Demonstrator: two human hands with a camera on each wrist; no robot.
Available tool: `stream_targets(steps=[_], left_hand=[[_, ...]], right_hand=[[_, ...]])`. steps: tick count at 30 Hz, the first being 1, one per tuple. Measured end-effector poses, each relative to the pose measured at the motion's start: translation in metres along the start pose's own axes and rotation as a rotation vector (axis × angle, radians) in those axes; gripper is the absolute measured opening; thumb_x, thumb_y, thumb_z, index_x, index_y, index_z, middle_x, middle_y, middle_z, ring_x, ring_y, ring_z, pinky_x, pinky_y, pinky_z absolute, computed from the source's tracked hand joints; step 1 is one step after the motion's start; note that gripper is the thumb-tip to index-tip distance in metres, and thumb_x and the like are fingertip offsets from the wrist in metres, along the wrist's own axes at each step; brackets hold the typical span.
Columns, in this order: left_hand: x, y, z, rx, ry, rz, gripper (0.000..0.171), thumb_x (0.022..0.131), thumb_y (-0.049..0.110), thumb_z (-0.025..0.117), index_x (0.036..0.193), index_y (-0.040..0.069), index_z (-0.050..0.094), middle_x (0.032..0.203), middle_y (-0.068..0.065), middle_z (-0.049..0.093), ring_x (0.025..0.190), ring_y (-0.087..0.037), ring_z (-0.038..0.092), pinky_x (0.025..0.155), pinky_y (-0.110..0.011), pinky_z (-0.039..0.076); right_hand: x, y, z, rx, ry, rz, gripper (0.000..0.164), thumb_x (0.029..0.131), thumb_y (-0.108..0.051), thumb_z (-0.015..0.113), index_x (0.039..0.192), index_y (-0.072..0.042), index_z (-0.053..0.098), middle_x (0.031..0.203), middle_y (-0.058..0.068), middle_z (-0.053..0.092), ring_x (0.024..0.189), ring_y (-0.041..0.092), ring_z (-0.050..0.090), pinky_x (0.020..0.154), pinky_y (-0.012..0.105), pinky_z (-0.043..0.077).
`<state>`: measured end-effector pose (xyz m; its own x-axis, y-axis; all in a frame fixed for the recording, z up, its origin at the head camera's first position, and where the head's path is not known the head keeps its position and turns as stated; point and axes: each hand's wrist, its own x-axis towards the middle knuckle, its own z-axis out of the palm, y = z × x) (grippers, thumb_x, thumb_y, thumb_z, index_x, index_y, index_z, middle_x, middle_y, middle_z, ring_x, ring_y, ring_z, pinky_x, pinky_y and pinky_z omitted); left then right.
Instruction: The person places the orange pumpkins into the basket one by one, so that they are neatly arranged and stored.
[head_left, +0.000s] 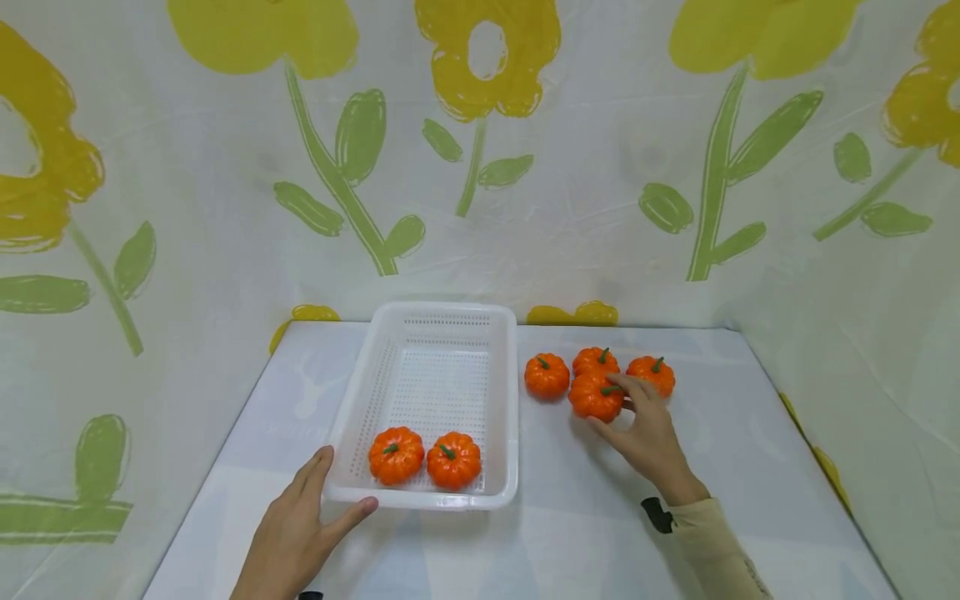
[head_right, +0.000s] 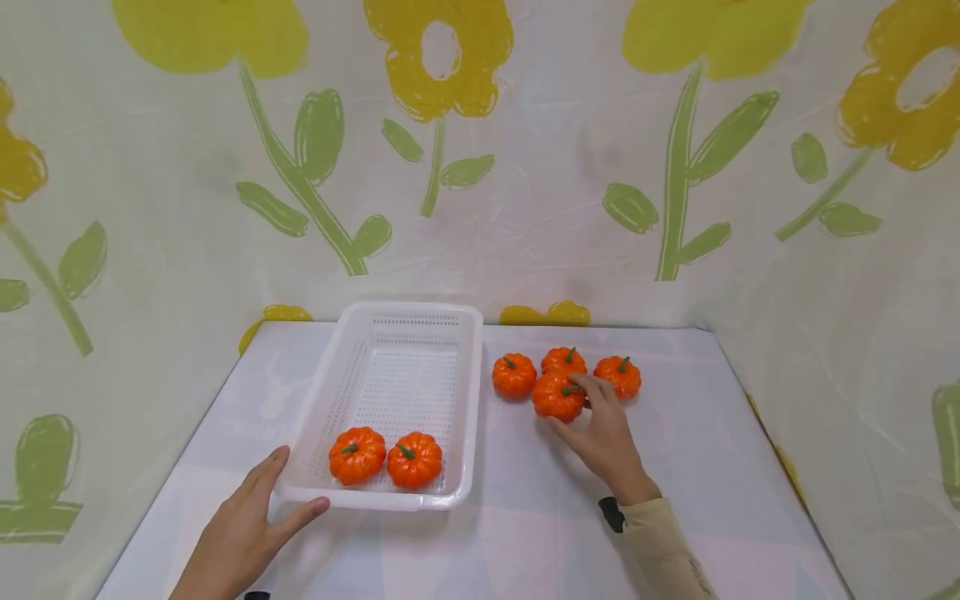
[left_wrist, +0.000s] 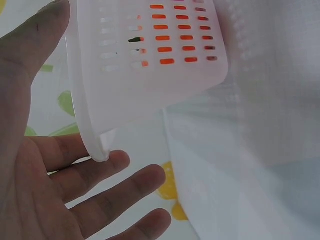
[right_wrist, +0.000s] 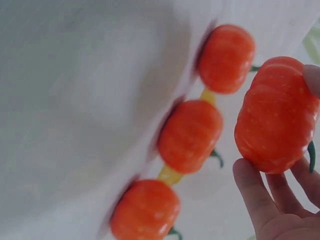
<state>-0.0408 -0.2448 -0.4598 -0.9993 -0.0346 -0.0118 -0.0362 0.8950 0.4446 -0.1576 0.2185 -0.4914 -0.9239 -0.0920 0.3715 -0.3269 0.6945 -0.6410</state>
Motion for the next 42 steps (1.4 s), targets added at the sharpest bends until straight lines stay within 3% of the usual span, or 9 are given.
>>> stream_targets(steps=[10,21,26,33,39,42], left_hand=[[-0.001,0.001,0.0,0.0,0.005,0.003,0.112,0.083,0.077,0.062,0.154,-0.004,0.034,0.152,-0.031,0.04,0.13,-0.052,0.048,0.102,-0.067,0.043],[-0.001,0.0,0.0,0.0,-0.002,-0.007,0.112,0.083,0.077,0.062,0.154,-0.005,0.033,0.153,-0.031,0.039,0.13,-0.052,0.047,0.102,-0.067,0.042],[-0.001,-0.001,0.001,-0.007,-0.002,-0.003,0.112,0.083,0.076,0.062,0.155,-0.004,0.032,0.153,-0.031,0.038,0.13,-0.052,0.047,0.102,-0.068,0.042],[-0.001,-0.001,0.002,-0.007,0.002,0.001,0.113,0.083,0.077,0.061,0.155,-0.004,0.032,0.153,-0.031,0.038,0.13,-0.052,0.047,0.102,-0.068,0.043],[-0.002,-0.003,0.003,-0.018,0.021,0.019,0.11,0.084,0.075,0.063,0.154,-0.004,0.033,0.152,-0.031,0.04,0.129,-0.053,0.048,0.1,-0.068,0.043],[-0.002,-0.003,0.002,-0.014,0.029,0.026,0.109,0.084,0.074,0.064,0.154,-0.004,0.034,0.151,-0.031,0.041,0.128,-0.053,0.049,0.1,-0.068,0.044]], right_hand=[[0.01,-0.026,0.015,0.024,0.003,-0.131,0.076,0.073,-0.019,0.094,0.137,-0.005,0.057,0.135,0.008,0.054,0.111,0.021,0.061,0.089,0.042,0.058],[0.027,-0.049,0.021,0.052,-0.008,-0.118,0.075,0.076,-0.026,0.092,0.139,-0.006,0.056,0.134,0.008,0.055,0.11,0.021,0.061,0.089,0.045,0.059],[0.036,-0.062,0.026,0.09,-0.044,-0.119,0.076,0.076,-0.022,0.092,0.14,-0.006,0.054,0.138,0.007,0.053,0.117,0.022,0.059,0.096,0.044,0.056],[0.05,-0.081,0.037,0.098,-0.07,-0.167,0.074,0.079,-0.027,0.09,0.14,-0.006,0.054,0.14,0.006,0.053,0.12,0.021,0.055,0.096,0.04,0.056],[0.065,-0.097,0.046,0.201,-0.087,-0.212,0.074,0.08,-0.028,0.09,0.14,-0.005,0.053,0.135,0.008,0.054,0.117,0.022,0.057,0.094,0.042,0.057],[0.074,-0.106,0.05,0.23,-0.104,-0.225,0.075,0.081,-0.029,0.088,0.142,-0.006,0.051,0.137,0.006,0.052,0.118,0.021,0.056,0.095,0.038,0.057]])
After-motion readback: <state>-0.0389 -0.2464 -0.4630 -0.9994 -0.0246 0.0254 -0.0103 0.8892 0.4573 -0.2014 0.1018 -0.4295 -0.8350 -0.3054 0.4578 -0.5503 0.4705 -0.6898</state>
